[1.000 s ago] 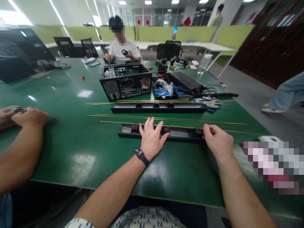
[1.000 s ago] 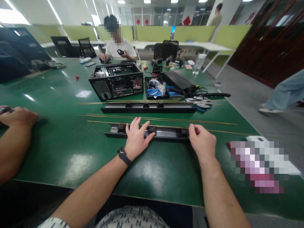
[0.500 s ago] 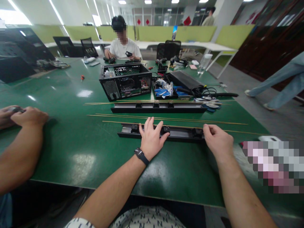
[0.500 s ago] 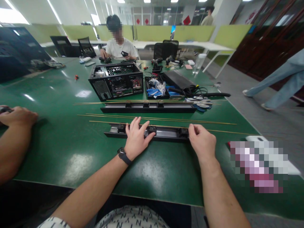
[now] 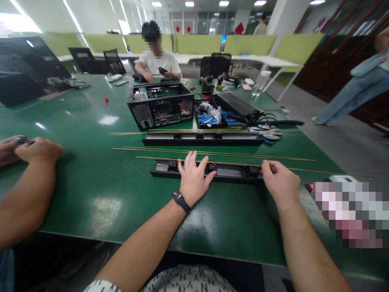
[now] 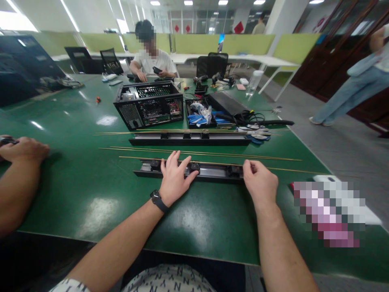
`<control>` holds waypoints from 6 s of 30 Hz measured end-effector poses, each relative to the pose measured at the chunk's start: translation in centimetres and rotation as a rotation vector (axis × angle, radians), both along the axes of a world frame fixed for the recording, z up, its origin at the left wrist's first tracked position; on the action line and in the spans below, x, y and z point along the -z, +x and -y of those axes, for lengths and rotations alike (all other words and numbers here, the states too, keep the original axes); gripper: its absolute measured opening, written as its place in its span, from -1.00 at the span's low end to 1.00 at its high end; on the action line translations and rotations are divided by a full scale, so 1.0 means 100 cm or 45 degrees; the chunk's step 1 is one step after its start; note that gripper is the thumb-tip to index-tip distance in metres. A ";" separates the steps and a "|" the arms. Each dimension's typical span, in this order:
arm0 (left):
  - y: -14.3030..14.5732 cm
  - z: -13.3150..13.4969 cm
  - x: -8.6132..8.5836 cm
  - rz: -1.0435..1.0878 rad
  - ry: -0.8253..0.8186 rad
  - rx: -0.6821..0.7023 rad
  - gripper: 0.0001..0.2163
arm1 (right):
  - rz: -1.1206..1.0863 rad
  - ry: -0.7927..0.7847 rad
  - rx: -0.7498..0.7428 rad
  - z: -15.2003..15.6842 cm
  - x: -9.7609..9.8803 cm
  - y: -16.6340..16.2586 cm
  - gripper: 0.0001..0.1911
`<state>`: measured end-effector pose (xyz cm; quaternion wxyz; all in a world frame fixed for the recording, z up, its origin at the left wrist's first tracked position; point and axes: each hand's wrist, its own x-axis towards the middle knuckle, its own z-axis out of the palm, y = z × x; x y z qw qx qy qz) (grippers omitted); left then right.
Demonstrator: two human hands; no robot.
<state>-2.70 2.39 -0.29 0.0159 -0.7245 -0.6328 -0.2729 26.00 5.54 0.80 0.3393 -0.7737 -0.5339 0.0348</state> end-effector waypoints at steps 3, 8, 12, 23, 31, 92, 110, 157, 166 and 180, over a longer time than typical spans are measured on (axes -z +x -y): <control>0.000 0.000 -0.001 -0.001 -0.003 -0.001 -0.50 | 0.010 -0.025 -0.035 0.001 0.000 -0.002 -0.60; 0.000 0.001 -0.003 -0.001 -0.020 0.007 -0.50 | 0.092 -0.051 0.009 0.001 0.000 -0.001 -0.57; 0.000 0.001 -0.004 0.006 -0.027 0.009 -0.51 | 0.109 -0.062 0.073 0.001 -0.002 0.001 -0.56; 0.000 0.000 0.001 0.015 0.003 0.012 -0.51 | 0.032 -0.028 0.093 -0.002 0.000 0.003 -0.58; 0.000 0.000 0.002 0.021 0.010 0.022 -0.52 | -0.014 -0.054 0.099 -0.001 -0.001 0.001 -0.58; 0.000 0.002 -0.005 0.018 -0.048 0.016 -0.49 | -0.015 -0.010 0.071 0.000 0.002 0.000 -0.54; 0.001 0.000 -0.003 0.027 -0.048 0.006 -0.47 | 0.058 -0.009 0.089 -0.002 0.006 0.003 -0.55; 0.000 -0.001 0.000 0.006 -0.014 0.002 -0.49 | 0.104 -0.084 0.178 -0.004 -0.002 0.004 -0.64; 0.000 -0.001 0.000 0.017 -0.007 -0.001 -0.49 | 0.124 -0.120 0.209 -0.005 -0.003 0.007 -0.64; 0.000 -0.001 0.001 0.024 -0.008 0.003 -0.48 | 0.146 -0.120 0.202 -0.007 0.000 0.008 -0.61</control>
